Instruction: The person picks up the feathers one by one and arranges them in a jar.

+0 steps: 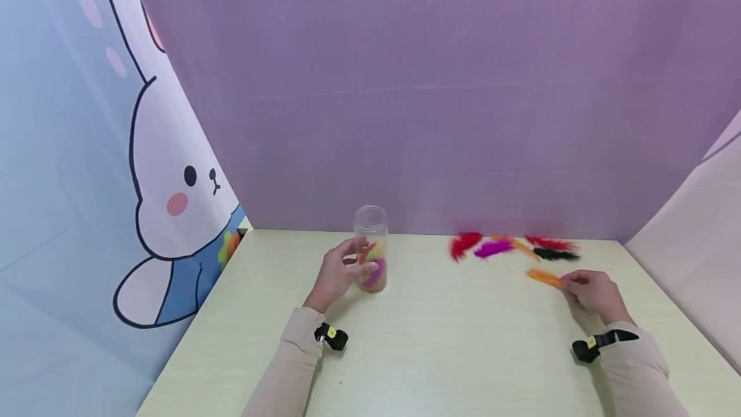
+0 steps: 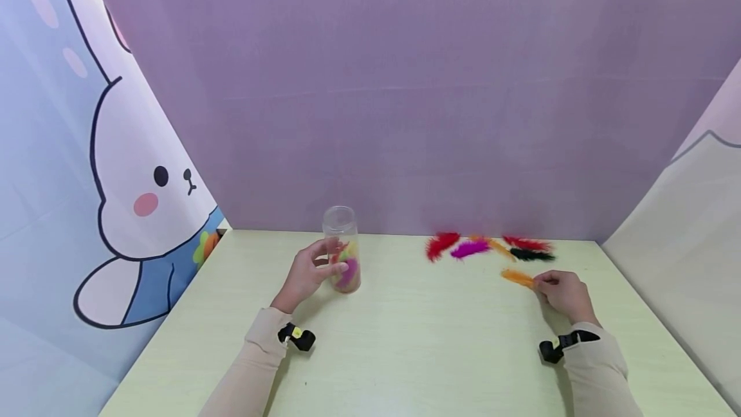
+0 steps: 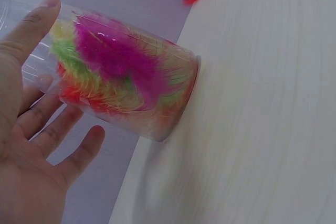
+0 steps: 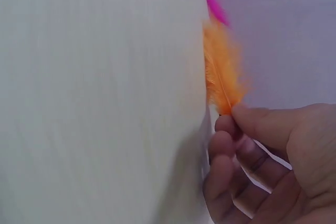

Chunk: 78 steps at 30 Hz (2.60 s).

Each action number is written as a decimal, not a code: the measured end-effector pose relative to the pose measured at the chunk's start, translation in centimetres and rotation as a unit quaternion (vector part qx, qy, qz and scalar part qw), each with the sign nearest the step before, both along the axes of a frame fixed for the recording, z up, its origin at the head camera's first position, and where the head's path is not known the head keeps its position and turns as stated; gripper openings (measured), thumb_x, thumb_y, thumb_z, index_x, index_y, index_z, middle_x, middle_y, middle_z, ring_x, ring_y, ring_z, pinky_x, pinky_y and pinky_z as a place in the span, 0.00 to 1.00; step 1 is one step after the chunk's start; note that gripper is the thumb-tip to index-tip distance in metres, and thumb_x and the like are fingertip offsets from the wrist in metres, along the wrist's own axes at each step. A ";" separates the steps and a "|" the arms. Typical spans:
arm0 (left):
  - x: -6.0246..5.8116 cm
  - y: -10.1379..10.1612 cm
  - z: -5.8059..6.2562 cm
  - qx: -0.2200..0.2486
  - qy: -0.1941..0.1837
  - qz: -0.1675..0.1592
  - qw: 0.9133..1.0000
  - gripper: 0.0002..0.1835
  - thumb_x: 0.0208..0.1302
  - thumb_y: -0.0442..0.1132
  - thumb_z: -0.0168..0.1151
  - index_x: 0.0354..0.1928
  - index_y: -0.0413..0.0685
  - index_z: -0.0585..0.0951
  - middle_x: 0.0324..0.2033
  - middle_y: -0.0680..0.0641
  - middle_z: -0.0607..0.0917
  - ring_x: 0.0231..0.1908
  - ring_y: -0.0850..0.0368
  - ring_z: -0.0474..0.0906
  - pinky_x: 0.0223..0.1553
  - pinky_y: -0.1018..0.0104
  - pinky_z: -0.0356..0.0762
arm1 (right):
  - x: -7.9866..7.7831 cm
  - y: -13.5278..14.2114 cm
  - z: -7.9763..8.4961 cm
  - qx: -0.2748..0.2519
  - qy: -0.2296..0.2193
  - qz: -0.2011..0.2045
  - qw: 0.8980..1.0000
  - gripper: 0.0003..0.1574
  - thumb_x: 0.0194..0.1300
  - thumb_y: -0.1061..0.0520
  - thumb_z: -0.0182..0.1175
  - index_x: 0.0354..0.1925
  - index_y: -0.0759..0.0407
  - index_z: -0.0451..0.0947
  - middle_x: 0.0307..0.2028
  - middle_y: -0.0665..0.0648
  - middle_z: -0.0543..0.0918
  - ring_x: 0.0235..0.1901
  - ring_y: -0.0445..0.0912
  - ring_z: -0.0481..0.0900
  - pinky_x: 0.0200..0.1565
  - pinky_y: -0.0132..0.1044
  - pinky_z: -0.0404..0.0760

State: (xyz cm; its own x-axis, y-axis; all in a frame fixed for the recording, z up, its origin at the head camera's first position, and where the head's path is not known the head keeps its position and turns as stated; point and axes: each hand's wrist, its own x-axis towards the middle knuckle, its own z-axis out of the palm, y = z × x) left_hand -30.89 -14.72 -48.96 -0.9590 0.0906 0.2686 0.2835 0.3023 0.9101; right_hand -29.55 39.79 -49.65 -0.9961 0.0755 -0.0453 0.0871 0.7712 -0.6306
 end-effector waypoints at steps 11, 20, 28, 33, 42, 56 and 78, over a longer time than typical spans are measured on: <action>0.0 0.2 0.0 0.007 0.011 -0.003 1.000 0.32 0.52 0.46 0.81 0.61 0.51 0.82 0.54 0.47 0.87 0.59 0.48 0.80 0.60 0.48 0.82 | 0.8 -1.5 0.9 -0.003 0.064 0.003 0.998 0.16 0.71 0.58 0.63 0.48 0.71 0.83 0.33 0.60 0.90 0.26 0.36 0.81 0.28 0.31 0.80; 0.0 0.2 -0.1 -0.007 0.010 0.000 1.000 0.35 0.52 0.51 0.81 0.63 0.51 0.81 0.54 0.49 0.87 0.59 0.50 0.81 0.59 0.53 0.83 | 0.8 -3.9 3.1 0.002 0.146 0.007 0.989 0.13 0.71 0.56 0.64 0.46 0.66 0.86 0.35 0.63 0.91 0.28 0.42 0.89 0.30 0.27 0.82; -0.2 0.2 -0.2 -0.006 0.011 -0.004 1.000 0.39 0.53 0.51 0.80 0.65 0.43 0.79 0.55 0.47 0.87 0.59 0.48 0.81 0.60 0.47 0.82 | 0.9 -6.0 4.9 0.009 0.175 0.023 0.984 0.12 0.72 0.59 0.62 0.47 0.65 0.86 0.37 0.65 0.90 0.28 0.42 0.87 0.28 0.29 0.82; -0.2 0.3 -0.3 -0.001 0.012 -0.004 1.000 0.37 0.52 0.51 0.81 0.64 0.46 0.80 0.55 0.47 0.87 0.59 0.48 0.81 0.60 0.47 0.82 | 0.9 -7.0 5.5 0.016 0.193 0.029 0.981 0.11 0.71 0.59 0.63 0.47 0.63 0.86 0.38 0.64 0.90 0.28 0.32 0.80 0.28 0.29 0.80; -0.1 0.4 -0.2 0.001 0.008 0.001 1.000 0.35 0.51 0.50 0.81 0.62 0.53 0.81 0.54 0.49 0.87 0.58 0.50 0.81 0.60 0.47 0.81 | 0.5 -9.0 6.5 0.023 0.227 0.032 0.973 0.09 0.70 0.59 0.65 0.46 0.61 0.87 0.41 0.64 0.90 0.38 0.49 0.86 0.33 0.28 0.80; -0.2 0.3 -0.3 0.000 0.003 0.003 1.000 0.36 0.51 0.51 0.81 0.63 0.53 0.81 0.54 0.50 0.87 0.59 0.49 0.80 0.61 0.46 0.81 | 0.3 -11.7 7.9 0.027 0.251 0.049 0.966 0.10 0.71 0.57 0.64 0.45 0.62 0.87 0.39 0.65 0.90 0.39 0.60 0.86 0.35 0.40 0.81; 0.1 0.1 -0.3 0.007 0.011 -0.004 1.000 0.34 0.52 0.48 0.81 0.63 0.51 0.81 0.55 0.47 0.87 0.59 0.47 0.80 0.61 0.45 0.81 | 0.8 -14.6 9.3 0.027 0.278 0.056 0.959 0.08 0.68 0.59 0.66 0.43 0.58 0.89 0.36 0.61 0.90 0.36 0.55 0.85 0.32 0.37 0.78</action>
